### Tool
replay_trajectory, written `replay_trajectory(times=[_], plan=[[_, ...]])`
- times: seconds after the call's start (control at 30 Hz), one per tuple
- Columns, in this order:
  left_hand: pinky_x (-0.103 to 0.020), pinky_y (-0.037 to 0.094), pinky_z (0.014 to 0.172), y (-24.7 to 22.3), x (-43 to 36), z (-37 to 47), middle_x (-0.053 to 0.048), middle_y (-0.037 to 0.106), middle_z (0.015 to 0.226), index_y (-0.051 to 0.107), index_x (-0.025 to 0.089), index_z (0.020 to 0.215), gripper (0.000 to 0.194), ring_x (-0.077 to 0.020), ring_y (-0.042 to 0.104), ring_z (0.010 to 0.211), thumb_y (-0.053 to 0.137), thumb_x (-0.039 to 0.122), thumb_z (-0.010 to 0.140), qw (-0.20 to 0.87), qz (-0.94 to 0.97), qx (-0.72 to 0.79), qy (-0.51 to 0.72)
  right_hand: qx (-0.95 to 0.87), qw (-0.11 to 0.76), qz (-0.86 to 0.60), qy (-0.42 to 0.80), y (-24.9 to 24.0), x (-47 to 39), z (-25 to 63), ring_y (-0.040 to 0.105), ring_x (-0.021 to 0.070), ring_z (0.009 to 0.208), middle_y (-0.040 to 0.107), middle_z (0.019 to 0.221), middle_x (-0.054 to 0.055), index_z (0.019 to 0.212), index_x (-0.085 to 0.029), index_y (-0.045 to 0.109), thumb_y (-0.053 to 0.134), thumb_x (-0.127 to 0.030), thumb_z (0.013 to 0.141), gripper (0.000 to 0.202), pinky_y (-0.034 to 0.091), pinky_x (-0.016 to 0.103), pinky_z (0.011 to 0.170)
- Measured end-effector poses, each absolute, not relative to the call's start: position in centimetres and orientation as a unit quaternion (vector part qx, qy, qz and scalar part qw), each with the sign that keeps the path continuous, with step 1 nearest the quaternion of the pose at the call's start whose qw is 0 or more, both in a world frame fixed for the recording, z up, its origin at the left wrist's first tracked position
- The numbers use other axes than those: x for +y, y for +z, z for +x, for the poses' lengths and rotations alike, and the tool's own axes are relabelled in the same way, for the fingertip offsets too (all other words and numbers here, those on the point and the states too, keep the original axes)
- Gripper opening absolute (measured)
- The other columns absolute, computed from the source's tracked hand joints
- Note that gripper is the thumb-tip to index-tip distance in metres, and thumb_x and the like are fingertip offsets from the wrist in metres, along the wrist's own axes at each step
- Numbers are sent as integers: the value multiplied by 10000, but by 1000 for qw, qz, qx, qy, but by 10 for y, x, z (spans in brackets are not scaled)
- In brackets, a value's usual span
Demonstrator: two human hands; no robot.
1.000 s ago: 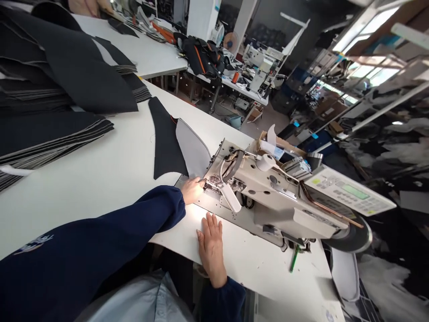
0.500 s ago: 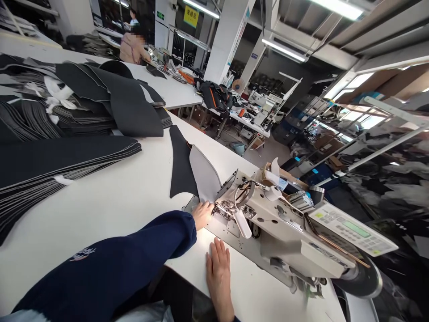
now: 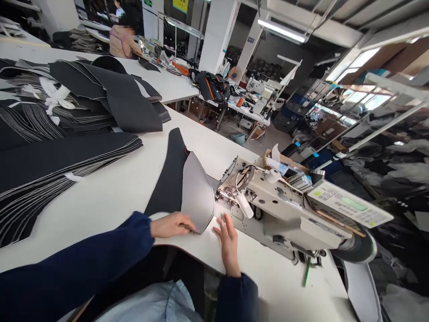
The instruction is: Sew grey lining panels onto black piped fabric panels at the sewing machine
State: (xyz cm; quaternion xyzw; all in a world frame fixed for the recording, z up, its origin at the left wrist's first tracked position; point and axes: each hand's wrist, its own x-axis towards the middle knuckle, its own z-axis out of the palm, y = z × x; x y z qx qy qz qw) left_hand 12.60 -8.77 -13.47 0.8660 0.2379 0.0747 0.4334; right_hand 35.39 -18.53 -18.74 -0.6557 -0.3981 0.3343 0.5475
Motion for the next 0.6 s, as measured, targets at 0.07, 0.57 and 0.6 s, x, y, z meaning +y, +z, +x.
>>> replay_trajectory(times=[0.07, 0.57, 0.6], plan=[[-214, 471, 776, -131, -100, 90, -24, 692, 937, 736, 228, 1025, 268, -139, 623, 824, 569, 339, 847, 556, 809, 189, 31, -392, 509, -650, 406, -178, -165, 336, 682, 230, 867, 583, 1283, 173, 1407, -149, 467, 538, -479, 877, 628, 585, 348, 641], [-257, 543, 594, -136, -31, 73, -48, 656, 925, 575, 152, 1000, 420, -148, 629, 750, 768, 343, 679, 685, 414, 451, 395, -900, -4, -435, -27, -116, -203, 218, 540, 192, 645, 549, 910, 108, 1076, -111, 599, 451, -31, 857, 276, 447, 273, 391], [-249, 540, 599, -138, -31, 74, -46, 663, 925, 590, 148, 1004, 407, -144, 630, 750, 764, 307, 671, 690, 404, 438, 411, -900, 11, -436, -15, -116, -203, 219, 541, 192, 648, 548, 920, 107, 1137, -110, 582, 448, -41, 862, 314, 459, 278, 399]])
